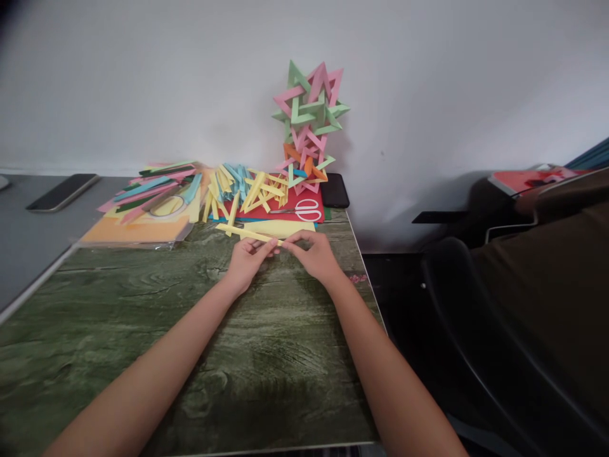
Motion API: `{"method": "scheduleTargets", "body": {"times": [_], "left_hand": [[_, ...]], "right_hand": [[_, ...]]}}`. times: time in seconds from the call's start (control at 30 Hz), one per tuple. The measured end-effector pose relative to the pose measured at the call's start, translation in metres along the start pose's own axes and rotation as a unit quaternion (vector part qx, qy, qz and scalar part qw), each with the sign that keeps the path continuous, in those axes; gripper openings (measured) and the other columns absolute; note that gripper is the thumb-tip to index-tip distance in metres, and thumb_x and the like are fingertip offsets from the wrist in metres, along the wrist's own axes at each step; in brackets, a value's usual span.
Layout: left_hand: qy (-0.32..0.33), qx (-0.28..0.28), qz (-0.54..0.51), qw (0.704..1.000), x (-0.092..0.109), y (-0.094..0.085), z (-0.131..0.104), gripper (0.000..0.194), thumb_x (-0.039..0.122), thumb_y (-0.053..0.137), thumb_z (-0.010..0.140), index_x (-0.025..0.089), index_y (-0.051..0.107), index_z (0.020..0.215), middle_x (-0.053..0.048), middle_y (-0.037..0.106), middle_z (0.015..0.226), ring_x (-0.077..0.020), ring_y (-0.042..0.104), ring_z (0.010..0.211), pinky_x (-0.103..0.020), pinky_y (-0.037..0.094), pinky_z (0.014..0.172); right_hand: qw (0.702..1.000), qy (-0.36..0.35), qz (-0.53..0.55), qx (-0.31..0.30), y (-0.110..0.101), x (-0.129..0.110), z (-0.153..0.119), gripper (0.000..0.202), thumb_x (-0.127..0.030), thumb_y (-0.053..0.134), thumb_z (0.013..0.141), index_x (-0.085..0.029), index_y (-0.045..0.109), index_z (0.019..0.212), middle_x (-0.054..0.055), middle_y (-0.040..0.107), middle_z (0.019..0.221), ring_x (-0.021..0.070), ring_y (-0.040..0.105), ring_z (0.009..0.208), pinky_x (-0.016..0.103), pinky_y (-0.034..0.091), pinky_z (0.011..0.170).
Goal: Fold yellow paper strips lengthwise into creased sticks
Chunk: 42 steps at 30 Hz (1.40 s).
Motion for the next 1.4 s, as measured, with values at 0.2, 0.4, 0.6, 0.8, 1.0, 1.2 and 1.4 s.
{"method": "scheduleTargets", "body": {"times": [0.2, 0.4, 0.6, 0.8, 1.0, 1.2, 1.4], "left_hand": [[0.009, -0.005, -0.003, 1.0, 0.003, -0.001, -0.001, 0.021, 0.029, 0.068, 0.062, 0.014, 0.064, 0.076, -0.001, 0.064, 0.07, -0.0056, 0.049, 0.047, -0.018, 0.039, 0.045], [0.001, 0.037, 0.0, 0.999, 0.003, -0.004, -0.001, 0.026, 0.038, 0.06, 0.069, 0.012, 0.065, 0.069, -0.002, 0.062, 0.054, -0.0079, 0.053, 0.045, -0.018, 0.041, 0.047], [0.003, 0.134, -0.138, 0.981, -0.001, -0.019, 0.005, 0.026, 0.035, 0.06, 0.071, 0.013, 0.063, 0.083, -0.009, 0.067, 0.085, -0.0138, 0.063, 0.079, -0.024, 0.048, 0.072], [-0.002, 0.169, -0.17, 0.971, -0.001, -0.023, 0.006, 0.019, 0.029, 0.06, 0.071, 0.013, 0.063, 0.08, -0.007, 0.067, 0.091, -0.0132, 0.061, 0.086, -0.029, 0.046, 0.084], [-0.014, 0.16, -0.155, 0.975, -0.003, -0.024, 0.006, 0.022, 0.031, 0.056, 0.074, 0.012, 0.061, 0.083, -0.009, 0.065, 0.096, -0.0138, 0.061, 0.089, -0.03, 0.046, 0.086], [0.036, 0.098, -0.038, 0.994, -0.008, -0.019, 0.008, 0.037, 0.018, 0.063, 0.065, 0.012, 0.055, 0.101, -0.012, 0.062, 0.103, -0.016, 0.06, 0.091, -0.034, 0.043, 0.087], [0.172, 0.098, 0.308, 0.931, 0.009, -0.013, -0.003, 0.029, 0.014, 0.052, 0.07, 0.016, 0.058, 0.099, -0.009, 0.061, 0.105, -0.0192, 0.051, 0.105, -0.037, 0.036, 0.094]], "right_hand": [[0.999, 0.033, 0.042, 0.0, 0.003, 0.001, -0.001, 0.017, -0.033, 0.063, 0.065, -0.017, 0.064, 0.068, 0.003, 0.065, 0.068, 0.0139, 0.058, 0.063, 0.027, 0.045, 0.063], [0.996, 0.055, 0.032, -0.055, 0.006, 0.003, -0.001, 0.021, -0.036, 0.059, 0.069, -0.016, 0.062, 0.065, 0.002, 0.062, 0.062, 0.0116, 0.053, 0.057, 0.025, 0.042, 0.057], [0.995, 0.059, 0.006, -0.075, -0.003, 0.018, 0.001, 0.021, -0.038, 0.055, 0.071, -0.016, 0.057, 0.069, 0.001, 0.058, 0.064, 0.0113, 0.05, 0.058, 0.024, 0.039, 0.056], [0.998, 0.062, -0.002, -0.033, -0.018, 0.033, 0.006, 0.018, -0.036, 0.051, 0.074, -0.018, 0.052, 0.074, -0.001, 0.052, 0.065, 0.0112, 0.048, 0.06, 0.024, 0.038, 0.056], [0.998, 0.058, 0.017, -0.02, -0.013, 0.037, 0.006, 0.021, -0.039, 0.051, 0.074, -0.018, 0.052, 0.073, -0.002, 0.051, 0.063, 0.0108, 0.048, 0.058, 0.024, 0.038, 0.057], [0.98, 0.093, 0.076, 0.156, -0.032, 0.056, 0.005, 0.027, -0.044, 0.054, 0.07, -0.018, 0.053, 0.075, -0.001, 0.056, 0.06, 0.0123, 0.055, 0.058, 0.026, 0.043, 0.059], [0.923, 0.141, 0.116, 0.339, -0.047, 0.076, -0.004, 0.031, -0.042, 0.059, 0.064, -0.014, 0.058, 0.076, 0.005, 0.063, 0.065, 0.0147, 0.058, 0.053, 0.03, 0.048, 0.056]]}}
Point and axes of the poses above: each hand's wrist, its own z-axis towards the middle knuckle, its own y-axis out of the palm, x = y × z, the point moved 5 cm from there along z, towards the middle knuckle
